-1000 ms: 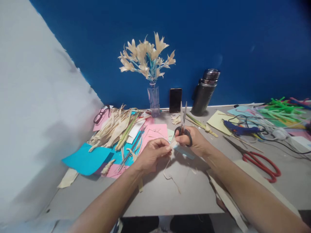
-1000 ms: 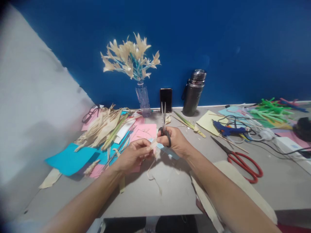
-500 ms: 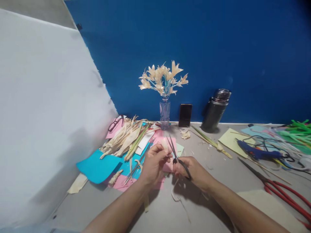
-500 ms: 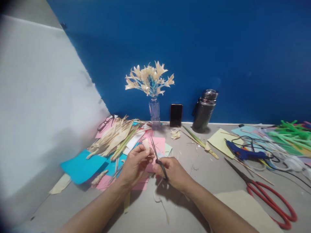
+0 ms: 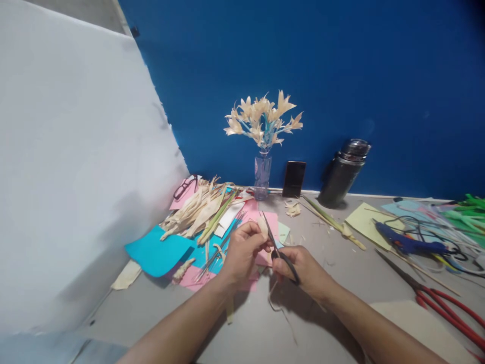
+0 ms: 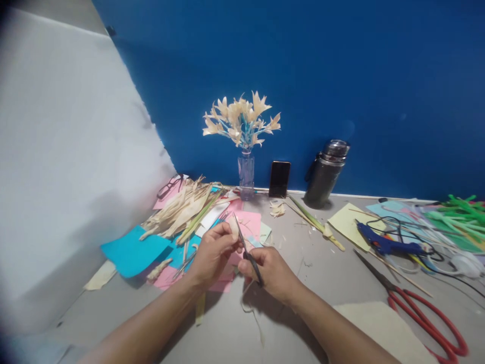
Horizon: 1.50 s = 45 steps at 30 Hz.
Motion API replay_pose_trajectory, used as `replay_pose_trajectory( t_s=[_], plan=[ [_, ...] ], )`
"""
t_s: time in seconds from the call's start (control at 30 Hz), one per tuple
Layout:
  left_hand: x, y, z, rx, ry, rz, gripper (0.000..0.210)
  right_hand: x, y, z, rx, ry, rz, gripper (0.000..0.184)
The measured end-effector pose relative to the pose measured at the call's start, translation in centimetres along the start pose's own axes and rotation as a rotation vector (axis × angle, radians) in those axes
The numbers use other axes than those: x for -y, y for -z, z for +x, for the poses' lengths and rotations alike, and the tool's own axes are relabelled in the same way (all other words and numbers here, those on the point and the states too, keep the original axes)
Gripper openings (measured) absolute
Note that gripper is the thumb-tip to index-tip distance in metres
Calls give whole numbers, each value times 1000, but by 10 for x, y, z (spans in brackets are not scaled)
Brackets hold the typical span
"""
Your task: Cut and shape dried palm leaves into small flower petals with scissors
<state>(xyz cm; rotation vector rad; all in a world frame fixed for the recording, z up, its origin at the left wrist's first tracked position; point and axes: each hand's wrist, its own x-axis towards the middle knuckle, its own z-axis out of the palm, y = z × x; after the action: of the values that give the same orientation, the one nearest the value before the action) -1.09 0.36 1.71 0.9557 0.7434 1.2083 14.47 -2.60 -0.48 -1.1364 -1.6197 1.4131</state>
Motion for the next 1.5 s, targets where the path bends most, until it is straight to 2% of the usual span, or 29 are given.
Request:
replay_pose_trajectory(
  t_s=[0.43, 0.7, 1.03, 1.5],
  plan=[
    [-4, 4, 2, 35, 7, 6, 10, -1, -2, -1, 2, -29, 56, 58],
    [-7, 1, -1, 23, 37, -18, 14, 0, 1, -3, 40, 40, 6, 55],
    [-3, 3, 1, 2, 50, -21, 13, 2, -2, -3, 17, -14, 55, 58],
    [-8, 2, 0, 6, 13, 12, 13, 6, -11, -5, 4, -59, 142, 51]
  ],
)
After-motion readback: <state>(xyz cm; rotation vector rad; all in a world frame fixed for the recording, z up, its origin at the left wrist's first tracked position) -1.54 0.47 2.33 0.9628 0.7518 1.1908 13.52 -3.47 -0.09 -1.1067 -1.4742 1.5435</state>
